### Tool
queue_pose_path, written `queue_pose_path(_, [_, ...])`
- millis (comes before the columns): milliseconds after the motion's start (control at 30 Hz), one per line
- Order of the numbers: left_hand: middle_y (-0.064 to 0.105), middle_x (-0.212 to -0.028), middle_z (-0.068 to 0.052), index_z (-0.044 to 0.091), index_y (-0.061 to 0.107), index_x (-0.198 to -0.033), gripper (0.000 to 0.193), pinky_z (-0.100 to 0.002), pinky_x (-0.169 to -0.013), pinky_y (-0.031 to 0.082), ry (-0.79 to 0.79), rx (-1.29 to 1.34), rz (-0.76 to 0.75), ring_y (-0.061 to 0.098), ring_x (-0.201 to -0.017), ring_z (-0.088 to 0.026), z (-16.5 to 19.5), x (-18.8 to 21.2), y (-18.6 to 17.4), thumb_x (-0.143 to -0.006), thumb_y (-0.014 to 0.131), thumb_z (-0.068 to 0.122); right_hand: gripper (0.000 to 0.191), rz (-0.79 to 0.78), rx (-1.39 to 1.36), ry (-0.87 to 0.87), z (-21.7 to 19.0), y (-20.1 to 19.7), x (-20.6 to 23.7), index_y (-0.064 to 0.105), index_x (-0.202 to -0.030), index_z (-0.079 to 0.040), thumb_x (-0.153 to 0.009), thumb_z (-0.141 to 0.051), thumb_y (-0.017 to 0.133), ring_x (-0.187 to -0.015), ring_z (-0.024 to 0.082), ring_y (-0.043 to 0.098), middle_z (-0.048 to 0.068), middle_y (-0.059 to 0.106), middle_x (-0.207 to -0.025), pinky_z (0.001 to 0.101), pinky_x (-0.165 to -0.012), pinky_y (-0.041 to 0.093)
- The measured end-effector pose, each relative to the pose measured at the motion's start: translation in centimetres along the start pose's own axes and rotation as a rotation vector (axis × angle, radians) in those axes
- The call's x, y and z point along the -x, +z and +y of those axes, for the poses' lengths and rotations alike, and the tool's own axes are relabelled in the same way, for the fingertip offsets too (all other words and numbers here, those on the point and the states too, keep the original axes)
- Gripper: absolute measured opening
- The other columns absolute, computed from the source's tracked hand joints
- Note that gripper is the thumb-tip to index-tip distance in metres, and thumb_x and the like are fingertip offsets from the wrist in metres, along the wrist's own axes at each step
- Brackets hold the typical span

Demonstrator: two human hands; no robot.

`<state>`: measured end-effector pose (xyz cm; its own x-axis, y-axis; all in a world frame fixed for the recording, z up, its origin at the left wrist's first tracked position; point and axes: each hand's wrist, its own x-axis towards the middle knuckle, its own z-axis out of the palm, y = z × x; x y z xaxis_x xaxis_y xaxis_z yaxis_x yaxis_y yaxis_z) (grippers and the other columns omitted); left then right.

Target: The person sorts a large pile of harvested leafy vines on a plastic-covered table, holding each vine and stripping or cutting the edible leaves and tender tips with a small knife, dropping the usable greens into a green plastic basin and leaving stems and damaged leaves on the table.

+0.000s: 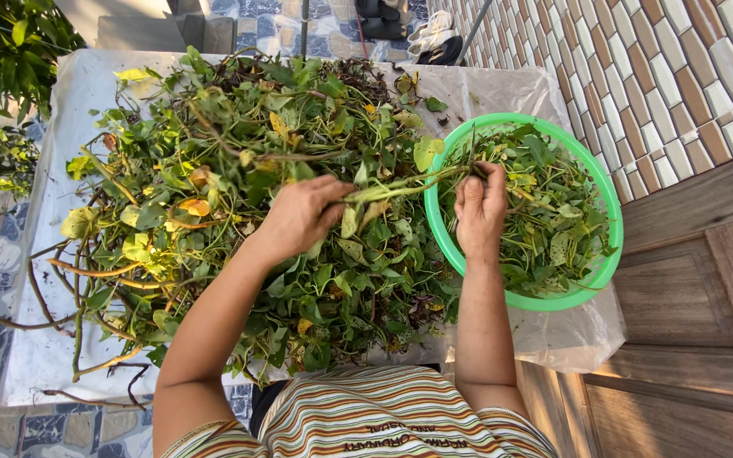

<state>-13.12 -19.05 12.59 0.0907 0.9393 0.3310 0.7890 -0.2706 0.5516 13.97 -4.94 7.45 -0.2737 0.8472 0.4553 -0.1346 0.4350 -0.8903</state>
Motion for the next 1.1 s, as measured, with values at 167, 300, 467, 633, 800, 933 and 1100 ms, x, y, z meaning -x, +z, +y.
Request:
queue_pose_path(167, [0.072, -0.095, -0.014, 0.0, 0.07, -0.111, 0.022, -0.045, -0.067, 0.057, 0.11, 0.022, 0.066, 0.07, -0.078, -0.035, 4.4, 2.0, -1.0, -0.092, 0.071, 0.011, 0.025, 0.142, -0.035, 0.019, 1.7, 0.8, -0.6, 0.048, -0.123, -0.004, -0.115, -0.028, 0.047, -0.071, 0.006, 0.046, -0.001, 0.049, -0.09, 0.0215, -0.051, 0.038])
queue_pose_path(300, [0.071, -0.096, -0.017, -0.002, 0.069, -0.11, 0.021, -0.046, -0.071, 0.056, 0.09, 0.135, 0.061, 0.07, -0.082, -0.039, 4.5, 0.9, -0.8, -0.093, 0.07, 0.01, 0.025, 0.189, -0.039, 0.024, 3.5, 0.9, -1.1, 0.049, -0.12, -0.004, -0.116, -0.028, 0.048, -0.07, 0.007, 0.046, -0.001, 0.048, -0.089, 0.0218, -0.051, 0.036])
queue_pose_path(467, [0.071, -0.084, -0.016, 0.001, 0.072, -0.103, 0.017, -0.044, -0.068, 0.056, 0.054, 0.114, -0.012, 0.069, -0.075, -0.035, 3.3, 1.8, 0.7, -0.091, 0.071, 0.013, 0.028, 0.37, 0.099, 0.225, 3.1, -2.4, -2.9, 0.05, -0.122, -0.005, -0.116, -0.032, 0.049, -0.063, 0.006, 0.046, -0.003, 0.05, -0.082, 0.0231, -0.046, 0.037])
queue_pose_path(633, [0.073, -0.081, -0.006, 0.003, 0.073, -0.111, 0.022, -0.034, -0.062, 0.054, -0.278, 0.541, -0.046, 0.066, -0.066, -0.016, -1.7, 2.4, 0.2, -0.098, 0.064, 0.019, 0.069, 0.161, 0.221, 0.494, -0.3, -5.6, -2.5, 0.013, -0.16, -0.023, -0.106, -0.037, 0.054, -0.053, 0.007, 0.047, -0.001, 0.054, -0.072, 0.0231, -0.042, 0.037])
queue_pose_path(800, [0.074, -0.1, 0.006, 0.008, 0.071, -0.122, 0.026, -0.021, -0.075, 0.053, -0.411, 1.247, 0.021, 0.064, -0.084, -0.001, -5.7, 1.9, 1.8, -0.099, 0.062, 0.016, 0.058, -0.459, -0.472, 0.383, -1.4, -1.8, -0.1, 0.041, -0.157, -0.009, -0.11, -0.039, 0.056, -0.06, 0.007, 0.049, 0.004, 0.06, -0.083, 0.0225, -0.047, 0.037])
queue_pose_path(933, [0.07, -0.096, 0.005, 0.004, 0.073, -0.121, 0.021, -0.02, -0.065, 0.046, -0.424, 1.328, -0.044, 0.057, -0.079, -0.002, -7.3, 2.4, 3.3, -0.107, 0.063, 0.016, 0.058, -0.715, -0.783, 0.555, 0.0, 3.3, 1.1, 0.042, -0.154, -0.015, -0.104, -0.041, 0.058, -0.059, 0.007, 0.051, 0.001, 0.059, -0.078, 0.0219, -0.045, 0.037])
queue_pose_path(1100, [0.071, -0.095, 0.003, 0.006, 0.068, -0.129, 0.03, -0.021, -0.065, 0.05, -0.467, 1.344, -0.083, 0.062, -0.077, -0.005, -7.9, 2.2, 2.7, -0.101, 0.064, 0.017, 0.048, -0.641, -1.162, 0.542, 1.8, 6.9, 0.9, 0.054, -0.131, -0.004, -0.115, -0.049, 0.053, -0.056, 0.013, 0.049, 0.004, 0.057, -0.078, 0.0281, -0.053, 0.039])
